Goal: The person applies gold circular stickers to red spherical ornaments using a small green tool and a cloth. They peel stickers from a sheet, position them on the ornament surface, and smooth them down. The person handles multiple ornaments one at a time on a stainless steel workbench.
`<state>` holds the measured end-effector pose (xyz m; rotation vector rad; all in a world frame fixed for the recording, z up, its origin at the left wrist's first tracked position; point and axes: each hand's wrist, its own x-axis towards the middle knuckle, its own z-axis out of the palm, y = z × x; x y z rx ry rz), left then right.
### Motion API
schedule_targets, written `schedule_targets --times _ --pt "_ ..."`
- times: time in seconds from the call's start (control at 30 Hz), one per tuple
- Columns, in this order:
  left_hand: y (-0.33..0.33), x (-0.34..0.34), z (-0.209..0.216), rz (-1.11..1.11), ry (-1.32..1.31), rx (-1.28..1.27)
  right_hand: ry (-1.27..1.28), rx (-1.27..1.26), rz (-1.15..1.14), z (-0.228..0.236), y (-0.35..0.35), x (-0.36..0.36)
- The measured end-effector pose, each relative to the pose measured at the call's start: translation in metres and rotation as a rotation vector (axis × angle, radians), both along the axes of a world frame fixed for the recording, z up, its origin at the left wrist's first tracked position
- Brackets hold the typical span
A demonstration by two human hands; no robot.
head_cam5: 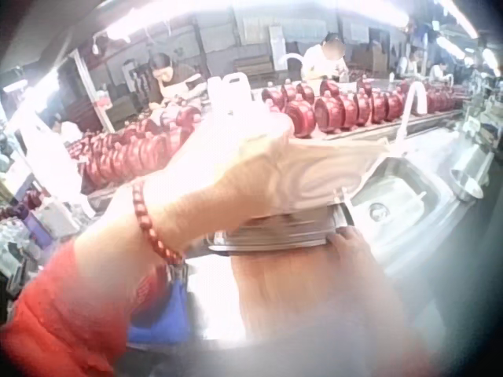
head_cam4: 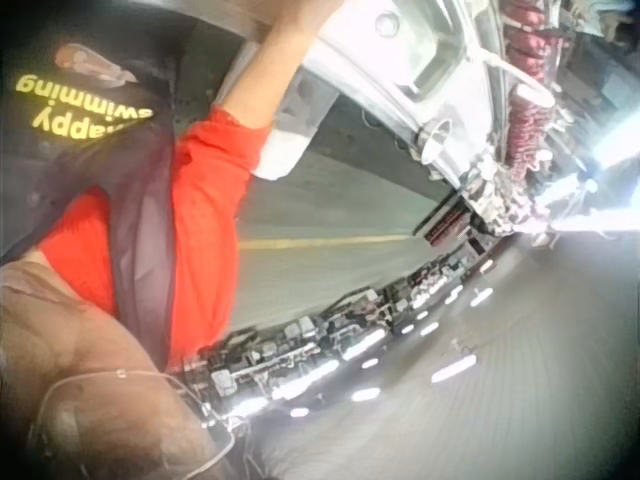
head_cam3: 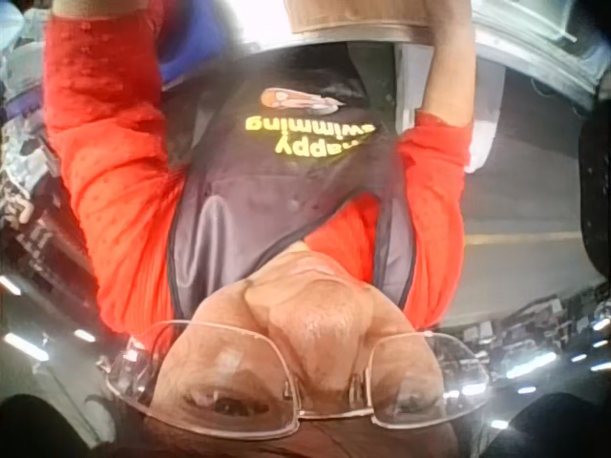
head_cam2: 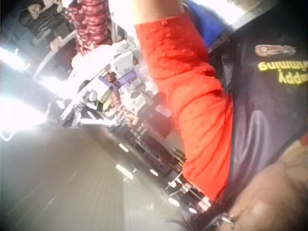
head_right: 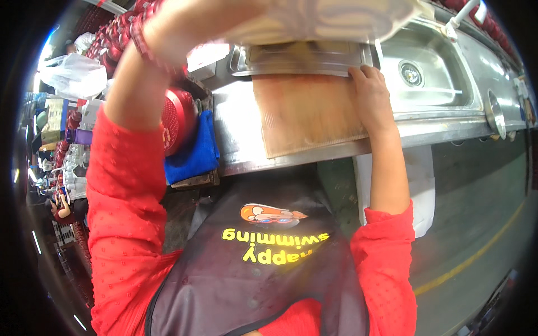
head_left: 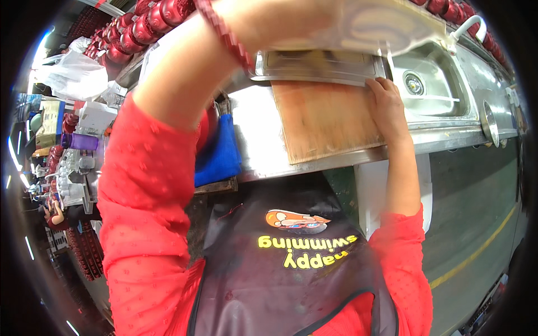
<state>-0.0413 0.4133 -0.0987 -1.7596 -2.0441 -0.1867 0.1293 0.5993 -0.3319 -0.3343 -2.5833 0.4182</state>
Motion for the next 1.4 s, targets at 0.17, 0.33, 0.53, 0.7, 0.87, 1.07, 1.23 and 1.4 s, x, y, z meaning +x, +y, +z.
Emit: schedule_targets --times 0.17,0.33,0.53,0.7,0.87,1.07,1.23,1.4 --pt "-0.020 0.077 -0.073 -0.007 -0.185 0.059 0.021 -0.521 0.004 -0.019 0.051 -0.009" --pt "-0.014 0.124 -0.135 0.117 -0.343 0.288 0.187 -0.246 0.172 -0.036 0.114 0.014" --pt "-0.013 0.146 -0.166 -0.006 -0.423 0.110 0.299 -1.265 -0.085 -0.060 0.135 0.105" --pt "-0.052 0.161 -0.161 -0.184 -0.524 0.122 0.352 -1.624 -0.317 -0.039 0.105 0.123" --pt "-0.139 0.140 -0.142 -0.172 -0.508 0.296 0.452 -1.822 -0.436 -0.008 0.064 0.127" --pt "-0.267 0.119 -0.145 0.291 -0.333 0.664 0.268 -1.275 -0.407 -0.017 0.060 0.145" --pt "-0.377 0.065 -0.184 1.069 -0.420 0.599 0.237 -1.127 -0.469 -0.028 0.075 0.151" --pt "-0.436 0.019 -0.214 1.359 -0.272 0.179 0.175 -1.033 -0.492 -0.031 0.082 0.149"
